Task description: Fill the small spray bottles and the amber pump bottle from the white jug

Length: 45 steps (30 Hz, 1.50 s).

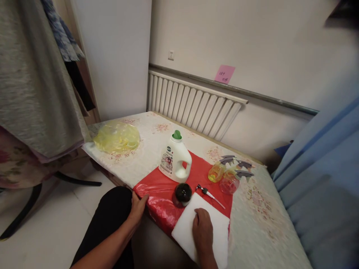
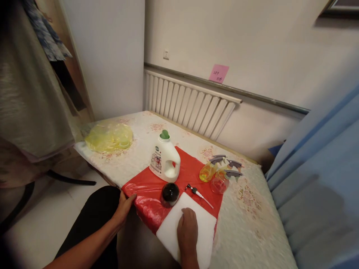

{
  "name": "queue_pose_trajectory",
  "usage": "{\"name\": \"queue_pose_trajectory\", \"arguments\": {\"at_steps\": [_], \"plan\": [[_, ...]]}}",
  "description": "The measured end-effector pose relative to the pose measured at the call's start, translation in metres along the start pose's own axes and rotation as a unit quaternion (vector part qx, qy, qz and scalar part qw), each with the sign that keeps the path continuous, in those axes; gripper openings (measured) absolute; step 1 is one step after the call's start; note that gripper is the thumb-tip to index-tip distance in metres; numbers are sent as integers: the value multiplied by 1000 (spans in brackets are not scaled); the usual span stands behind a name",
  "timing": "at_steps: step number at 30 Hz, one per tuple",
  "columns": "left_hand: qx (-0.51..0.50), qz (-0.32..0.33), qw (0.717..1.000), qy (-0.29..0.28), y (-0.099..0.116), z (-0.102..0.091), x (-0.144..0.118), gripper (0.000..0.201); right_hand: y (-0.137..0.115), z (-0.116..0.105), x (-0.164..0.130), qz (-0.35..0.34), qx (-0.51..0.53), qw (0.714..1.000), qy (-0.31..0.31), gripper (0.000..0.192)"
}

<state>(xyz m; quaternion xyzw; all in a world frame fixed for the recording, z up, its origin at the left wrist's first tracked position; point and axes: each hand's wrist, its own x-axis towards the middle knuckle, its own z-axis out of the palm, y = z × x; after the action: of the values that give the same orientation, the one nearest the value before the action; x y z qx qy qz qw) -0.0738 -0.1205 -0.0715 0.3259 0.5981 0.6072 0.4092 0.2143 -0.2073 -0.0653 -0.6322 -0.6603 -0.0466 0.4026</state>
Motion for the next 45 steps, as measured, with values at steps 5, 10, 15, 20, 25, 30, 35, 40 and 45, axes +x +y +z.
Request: {"name": "queue_pose_trajectory", "arguments": {"at_steps": [5, 10, 15, 20, 25, 30, 35, 40, 45], "plan": [[-29, -19, 999, -8, -1, 6, -1, 66, -1, 0, 1, 2, -1, 1000, 4, 25], [-59, -30, 998, -16, -4, 11, -4, 73, -2, 1, 1, 8, -3, 1000, 6, 24], [-85, -13, 996, -28, -5, 12, -8, 67, -3, 1, 0, 12, -7, 1000, 8, 23], [-104, -18, 994, -39, -5, 12, -9, 65, -4, 1, 1, 15, -8, 1000, 13, 23], [-113, -30, 992, -42, -5, 13, -9, 64, -6, 0, 1, 23, -11, 1000, 16, 23], [-109, -29, 992, -58, -4, 8, -10, 63, -7, -1, 2, 26, -11, 999, 18, 22], [-103, -27, 992, -61, -3, 7, -11, 65, -6, 1, 1, 27, -7, 999, 17, 22], [-106, -48, 991, -62, -3, 6, -13, 67, -6, 1, 1, 28, -3, 999, 18, 22], [-111, -84, 988, -73, -4, 3, -15, 68, -7, 2, 3, 23, -1, 999, 31, 23]]}}
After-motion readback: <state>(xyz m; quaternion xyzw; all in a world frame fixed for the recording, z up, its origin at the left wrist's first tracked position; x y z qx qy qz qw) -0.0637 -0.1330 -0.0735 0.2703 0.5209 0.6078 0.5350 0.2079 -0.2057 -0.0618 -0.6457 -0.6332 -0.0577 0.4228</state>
